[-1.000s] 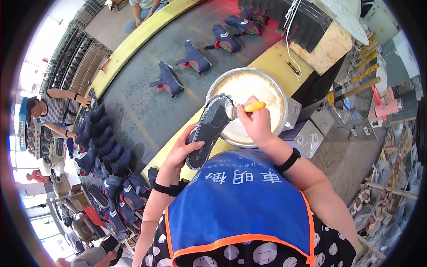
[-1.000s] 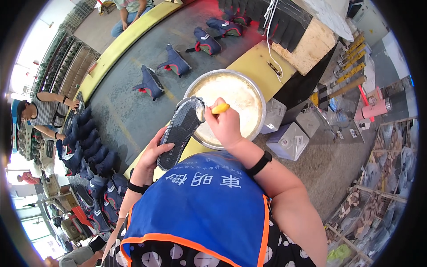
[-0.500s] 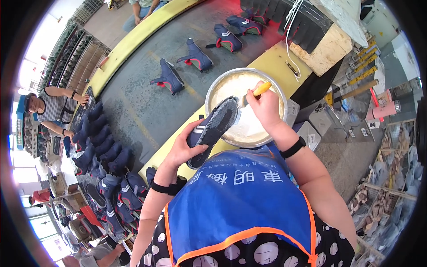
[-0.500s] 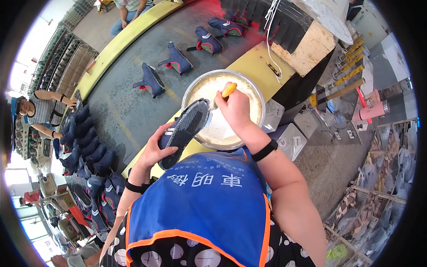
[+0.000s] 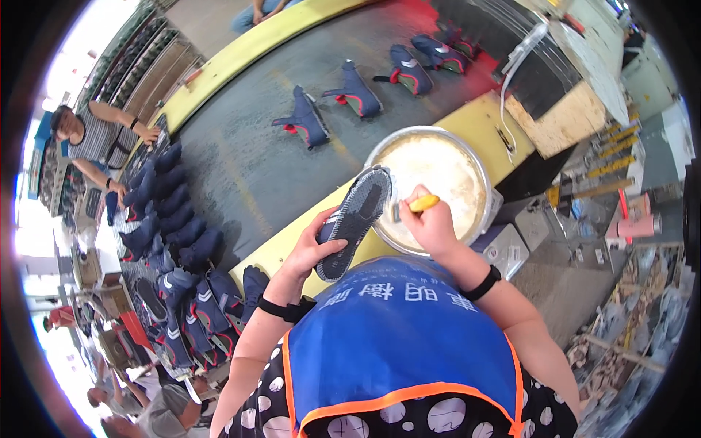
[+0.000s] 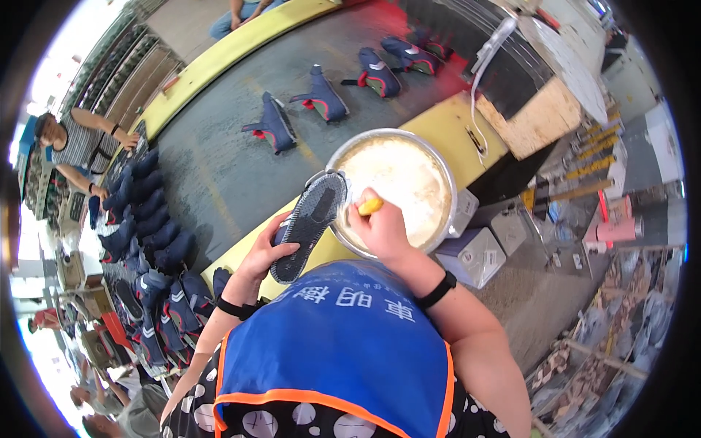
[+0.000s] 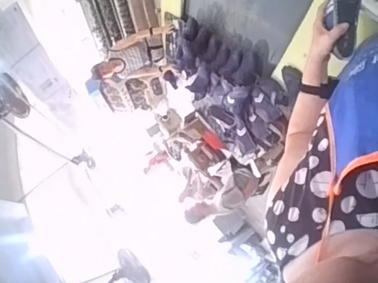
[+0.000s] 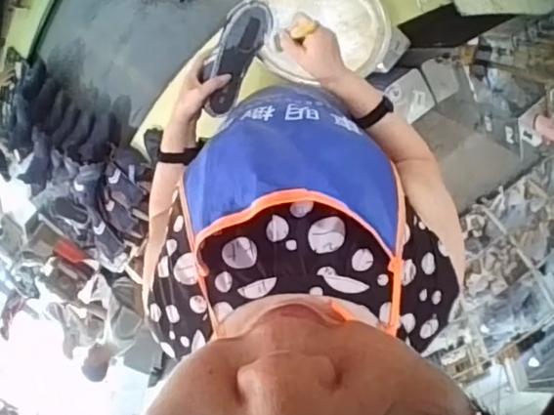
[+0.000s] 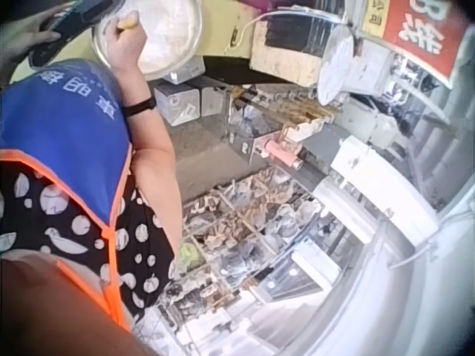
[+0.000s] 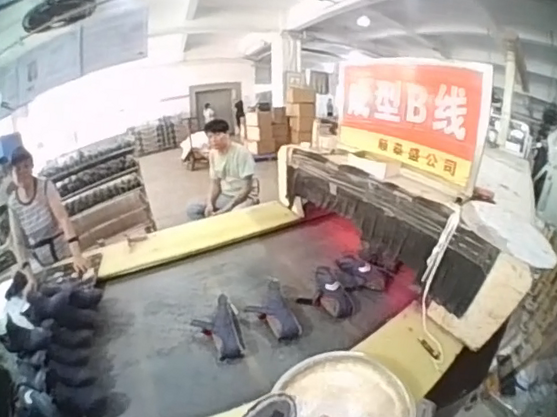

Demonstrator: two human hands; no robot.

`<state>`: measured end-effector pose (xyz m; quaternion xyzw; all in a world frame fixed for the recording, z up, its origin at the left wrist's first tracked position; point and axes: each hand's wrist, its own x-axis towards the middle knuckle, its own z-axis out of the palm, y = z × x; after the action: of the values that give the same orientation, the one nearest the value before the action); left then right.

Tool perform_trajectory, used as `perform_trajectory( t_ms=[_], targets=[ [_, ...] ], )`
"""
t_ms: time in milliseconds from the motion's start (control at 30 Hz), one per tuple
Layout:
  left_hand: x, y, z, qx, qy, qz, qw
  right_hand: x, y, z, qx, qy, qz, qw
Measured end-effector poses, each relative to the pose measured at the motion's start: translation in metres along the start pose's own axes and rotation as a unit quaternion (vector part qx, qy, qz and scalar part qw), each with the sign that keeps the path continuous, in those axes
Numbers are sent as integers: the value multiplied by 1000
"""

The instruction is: Apply adhesive to the bottom of shoe soles using a brush in a manufacturing environment.

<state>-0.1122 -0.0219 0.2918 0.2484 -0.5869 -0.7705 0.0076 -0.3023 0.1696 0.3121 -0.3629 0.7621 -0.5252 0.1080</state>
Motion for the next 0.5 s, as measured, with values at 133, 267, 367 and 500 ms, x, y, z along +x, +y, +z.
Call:
perform_trajectory(
  t_ms=[133,267,367,500],
  targets=[
    [8,-25,-20,-221,64,-54,972,2,14,8,74,-76,41,994],
    [34,-58,-72,-304,154,-24,940,20,30,-12,231,5,139,963],
    [75,-75,-127,-255,235,-3,938,30,45,-33,184,61,135,972],
    [145,-67,-194,-100,395,27,913,30,40,-60,120,139,137,973]
  ],
)
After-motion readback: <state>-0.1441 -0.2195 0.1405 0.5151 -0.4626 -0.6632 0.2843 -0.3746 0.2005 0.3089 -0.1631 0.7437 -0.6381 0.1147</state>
